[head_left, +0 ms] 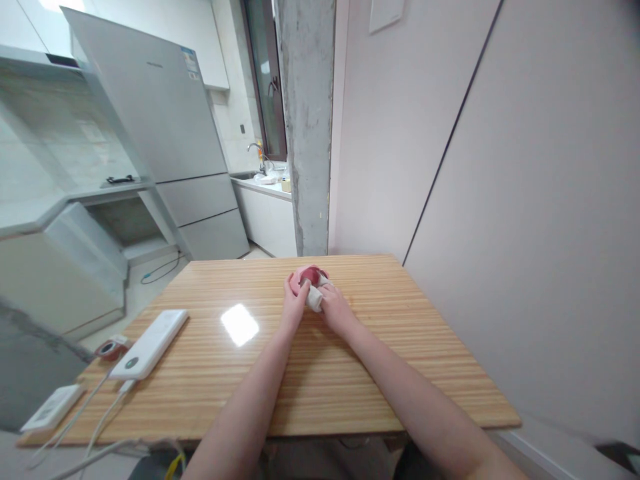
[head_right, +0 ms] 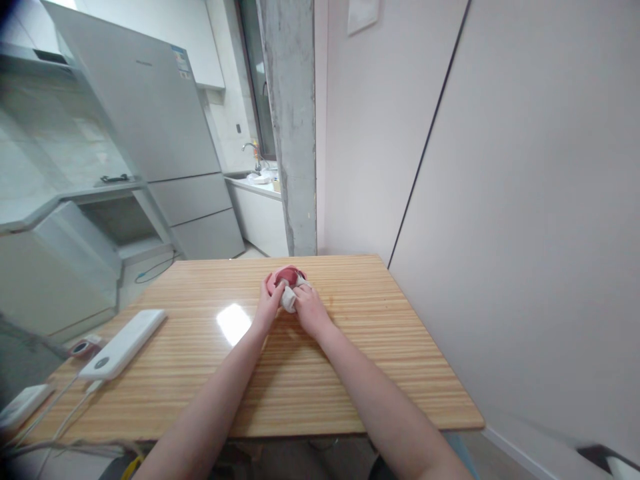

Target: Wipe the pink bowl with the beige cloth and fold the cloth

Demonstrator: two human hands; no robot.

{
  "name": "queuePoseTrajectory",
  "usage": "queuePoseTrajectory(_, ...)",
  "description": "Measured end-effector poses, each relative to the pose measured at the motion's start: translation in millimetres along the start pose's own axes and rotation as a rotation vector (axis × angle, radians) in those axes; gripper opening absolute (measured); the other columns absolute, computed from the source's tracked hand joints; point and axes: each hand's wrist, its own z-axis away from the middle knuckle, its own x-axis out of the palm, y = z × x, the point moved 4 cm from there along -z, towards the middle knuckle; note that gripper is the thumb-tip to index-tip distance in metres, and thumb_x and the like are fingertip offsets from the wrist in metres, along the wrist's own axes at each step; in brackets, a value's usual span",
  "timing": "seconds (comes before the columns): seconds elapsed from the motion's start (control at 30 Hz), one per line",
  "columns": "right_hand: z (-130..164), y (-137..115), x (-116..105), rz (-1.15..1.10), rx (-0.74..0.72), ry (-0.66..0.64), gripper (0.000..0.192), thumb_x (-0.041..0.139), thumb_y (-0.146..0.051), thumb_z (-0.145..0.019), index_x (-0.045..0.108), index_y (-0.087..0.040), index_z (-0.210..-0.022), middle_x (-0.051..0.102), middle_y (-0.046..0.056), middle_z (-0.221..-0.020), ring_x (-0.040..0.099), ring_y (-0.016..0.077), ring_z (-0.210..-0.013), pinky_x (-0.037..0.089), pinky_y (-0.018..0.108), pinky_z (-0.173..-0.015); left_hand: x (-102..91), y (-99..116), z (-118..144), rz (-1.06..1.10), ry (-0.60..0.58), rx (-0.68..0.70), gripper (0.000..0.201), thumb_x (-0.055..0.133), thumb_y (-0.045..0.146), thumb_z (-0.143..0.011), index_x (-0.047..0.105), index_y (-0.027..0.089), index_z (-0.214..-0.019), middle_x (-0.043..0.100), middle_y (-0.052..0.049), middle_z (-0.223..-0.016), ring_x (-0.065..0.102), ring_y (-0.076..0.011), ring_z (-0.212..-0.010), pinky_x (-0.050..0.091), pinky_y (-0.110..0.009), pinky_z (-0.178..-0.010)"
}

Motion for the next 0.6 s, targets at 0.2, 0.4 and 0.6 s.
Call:
queuePoseTrajectory(0.2, -2, 4, 0, 0.065, -0.172, -0.056, 0.017, 0.055, -0.014, -0.087, 0.066, -0.019, -0.099, 0.063, 0.008, -0.093, 0.053, 0.0211, -0.096, 0.043, 0.035, -0.082, -13.1, 12, -12, -0.087, -0.05, -0.015, 0.062, 0.071, 0.033, -0.069, 0.049, 0.019, -0.126, 0.061, -0.011, -0.118, 0.06, -0.0221, -0.107, 0.048, -0.034, -0.091)
queuePoseTrajectory(0.4, 2, 3, 0, 0.043, -0.022, 0.052, 0.02, 0.052, -0.011, -0.087, 0.066, -0.017, -0.1, 0.063, 0.009, -0.091, 0.051, 0.0228, -0.095, 0.043, 0.036, -0.082, 2.1, 2, 1, 0.036, 0.004, -0.006, 0.071, 0.072, 0.039, -0.069, 0.041, 0.02, -0.13, 0.058, -0.012, -0.123, 0.057, -0.0217, -0.113, 0.048, -0.031, -0.092)
queuePoseTrajectory(0.6, 0, 2, 6, -0.014, -0.116, -0.017, 0.024, 0.06, -0.009, -0.08, 0.065, -0.017, -0.102, 0.062, 0.008, -0.098, 0.051, 0.0219, -0.097, 0.043, 0.035, -0.084, -13.5, 16, -10, -0.083, 0.008, -0.005, 0.043, 0.072, 0.032, -0.068, 0.058, 0.015, -0.105, 0.064, -0.012, -0.108, 0.061, -0.0238, -0.104, 0.048, -0.034, -0.09)
